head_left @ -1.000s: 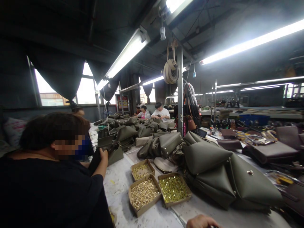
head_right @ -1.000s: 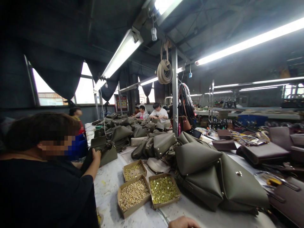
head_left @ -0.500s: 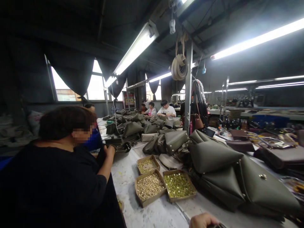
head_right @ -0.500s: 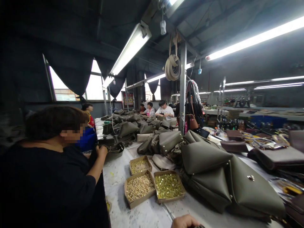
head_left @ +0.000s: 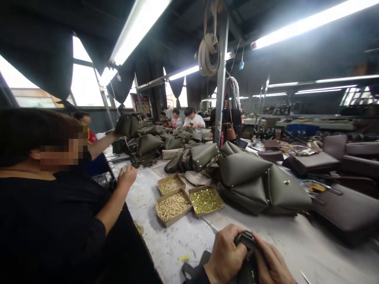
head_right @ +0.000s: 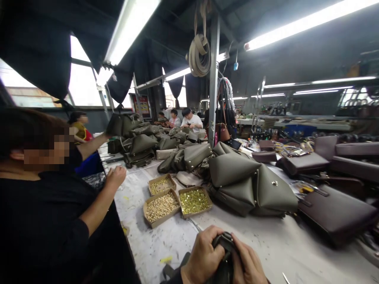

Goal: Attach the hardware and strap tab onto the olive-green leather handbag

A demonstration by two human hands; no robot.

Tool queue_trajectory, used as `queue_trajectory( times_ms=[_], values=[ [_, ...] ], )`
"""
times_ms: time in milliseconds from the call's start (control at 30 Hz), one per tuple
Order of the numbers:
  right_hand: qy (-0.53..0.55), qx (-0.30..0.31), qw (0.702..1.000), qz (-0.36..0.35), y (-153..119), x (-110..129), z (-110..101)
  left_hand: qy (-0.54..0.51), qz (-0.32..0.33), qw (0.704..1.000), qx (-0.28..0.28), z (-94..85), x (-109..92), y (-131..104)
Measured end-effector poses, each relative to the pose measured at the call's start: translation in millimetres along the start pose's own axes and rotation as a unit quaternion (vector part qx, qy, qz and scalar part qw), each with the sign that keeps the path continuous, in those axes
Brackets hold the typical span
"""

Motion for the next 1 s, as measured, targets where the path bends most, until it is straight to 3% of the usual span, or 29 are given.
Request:
queue_trajectory(
  times_ms=[333, 700, 1000],
  values=[
    [0.026, 0.01, 0.997, 0.069, 3, 25, -4, 0.013, 0.144, 0.989, -0.009, 2.2, 7, -8],
    [0.059, 0.035, 0.993, 0.099, 9, 37, -11, 0.01, 0.217, 0.976, -0.028, 1.6, 18, -16],
    [0.122, 0.052, 0.985, 0.106, 6, 38, -17, 0.003, 0.313, 0.95, 0.006, 2.6, 19, -22]
  ],
)
Point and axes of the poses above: each hand's wrist, its own y-axis towards the middle knuckle, its own z-axis out of the palm, x = y × z, the point moved 5 cm from there along y, towards the middle knuckle, and after that the axes turned 11 degrees about -y, right-handed, at the moved point
